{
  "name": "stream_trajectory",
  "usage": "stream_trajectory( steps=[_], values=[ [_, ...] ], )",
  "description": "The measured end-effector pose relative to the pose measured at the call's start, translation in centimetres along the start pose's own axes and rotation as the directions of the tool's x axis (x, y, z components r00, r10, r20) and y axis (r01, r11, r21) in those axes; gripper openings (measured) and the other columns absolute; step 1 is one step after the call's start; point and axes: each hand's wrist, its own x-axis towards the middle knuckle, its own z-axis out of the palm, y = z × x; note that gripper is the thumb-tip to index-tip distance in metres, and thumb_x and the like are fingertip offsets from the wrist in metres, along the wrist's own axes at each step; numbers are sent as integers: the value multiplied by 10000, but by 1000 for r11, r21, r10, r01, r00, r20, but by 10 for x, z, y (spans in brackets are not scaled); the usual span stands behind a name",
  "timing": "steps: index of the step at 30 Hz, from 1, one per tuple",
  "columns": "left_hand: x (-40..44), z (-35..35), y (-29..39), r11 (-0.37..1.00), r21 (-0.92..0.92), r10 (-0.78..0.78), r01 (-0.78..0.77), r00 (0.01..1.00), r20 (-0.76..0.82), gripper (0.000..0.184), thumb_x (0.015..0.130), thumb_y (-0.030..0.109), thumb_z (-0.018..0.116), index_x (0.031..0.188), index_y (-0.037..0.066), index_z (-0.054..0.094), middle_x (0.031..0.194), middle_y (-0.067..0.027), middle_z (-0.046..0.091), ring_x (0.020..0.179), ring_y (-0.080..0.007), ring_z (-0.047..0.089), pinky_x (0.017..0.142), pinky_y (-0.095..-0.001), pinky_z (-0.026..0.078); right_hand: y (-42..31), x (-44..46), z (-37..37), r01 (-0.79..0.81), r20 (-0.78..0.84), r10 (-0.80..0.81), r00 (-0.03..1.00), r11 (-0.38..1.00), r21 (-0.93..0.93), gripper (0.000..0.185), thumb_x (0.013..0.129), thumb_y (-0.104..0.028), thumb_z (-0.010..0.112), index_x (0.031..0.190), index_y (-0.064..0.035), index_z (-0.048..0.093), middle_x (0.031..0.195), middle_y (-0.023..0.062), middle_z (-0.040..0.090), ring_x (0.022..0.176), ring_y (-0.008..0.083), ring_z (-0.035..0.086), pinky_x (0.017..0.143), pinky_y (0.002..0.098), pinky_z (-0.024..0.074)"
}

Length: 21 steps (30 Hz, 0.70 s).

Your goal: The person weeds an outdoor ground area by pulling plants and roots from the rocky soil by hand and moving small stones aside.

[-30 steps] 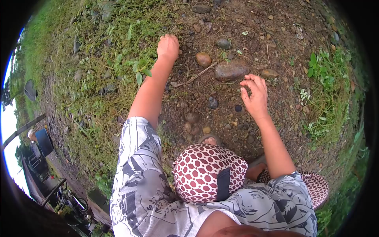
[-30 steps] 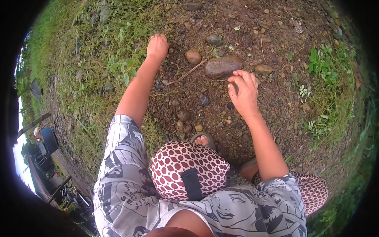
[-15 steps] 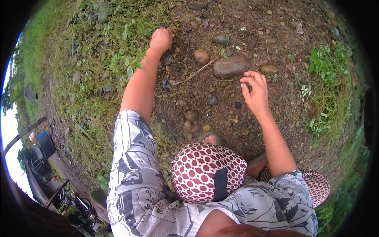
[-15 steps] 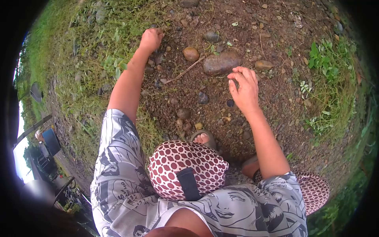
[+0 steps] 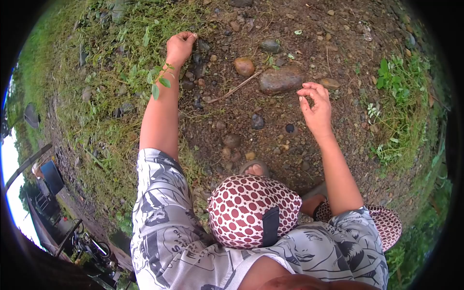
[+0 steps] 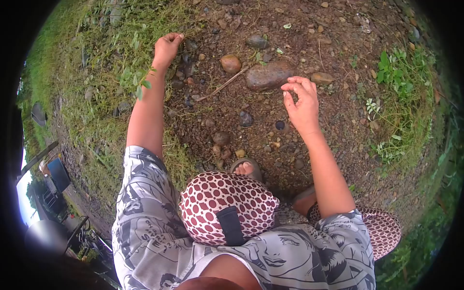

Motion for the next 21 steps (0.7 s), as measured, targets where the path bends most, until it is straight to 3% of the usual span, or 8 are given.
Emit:
stream_trajectory(
  steps=[6,9,10,12,13,15,20,21],
  values=[
    [-29,-58,-4,999,-37,-17,13,996,-90,285,829,303,686,933,38,705,729,-130,663,663,-176,598,686,-331,483,-8,8,13,17,15,-17,1000,1000,25,178,731,-13,626,899,-60,660,1052,93,584,1038,272,529,898,370,429],
    [-60,-81,12,998,56,-22,26,997,-69,243,830,257,683,913,30,704,755,-142,671,660,-186,616,666,-330,492,-16,10,18,22,50,-25,998,999,49,173,732,-16,630,899,-57,658,1046,96,587,1042,271,531,896,366,429],
    [-76,-89,21,977,117,180,-178,984,-12,292,850,268,678,943,-9,688,765,-94,679,646,-128,592,598,-293,472,-19,11,19,31,62,-35,997,998,60,172,733,-18,632,899,-56,657,1045,98,587,1044,270,532,896,364,429],
    [-104,-80,37,974,140,141,-178,960,242,139,843,137,666,900,16,703,833,-123,687,669,-181,625,630,-280,534,-25,15,22,36,82,-42,996,997,66,171,736,-23,636,903,-55,655,1045,100,587,1048,269,532,901,361,428],
    [-120,-70,44,937,162,246,-310,913,326,104,831,118,664,872,29,700,852,-126,682,719,-194,631,655,-292,563,-27,15,23,36,94,-43,995,997,71,171,738,-25,637,905,-54,654,1045,101,587,1051,269,532,903,360,428],
    [-142,-44,52,892,248,240,-379,859,452,121,826,157,668,861,44,693,1006,-127,646,804,-238,640,683,-335,559,-31,18,27,47,106,-56,993,996,77,173,740,-29,639,911,-54,652,1045,103,586,1053,270,534,906,358,428],
    [-125,3,44,807,361,442,-467,884,155,133,827,152,627,926,64,642,1190,-134,555,913,-307,621,784,-393,515,-37,14,27,69,118,-79,990,994,89,173,745,-29,632,916,-51,649,1054,109,586,1057,276,538,909,361,430],
    [-115,9,41,800,423,416,-426,901,120,166,861,123,567,1011,62,603,1228,-138,537,899,-320,627,770,-410,523,-37,12,25,67,123,-77,989,994,85,173,746,-29,630,916,-51,649,1056,110,587,1059,277,538,909,362,430]
  ],
)
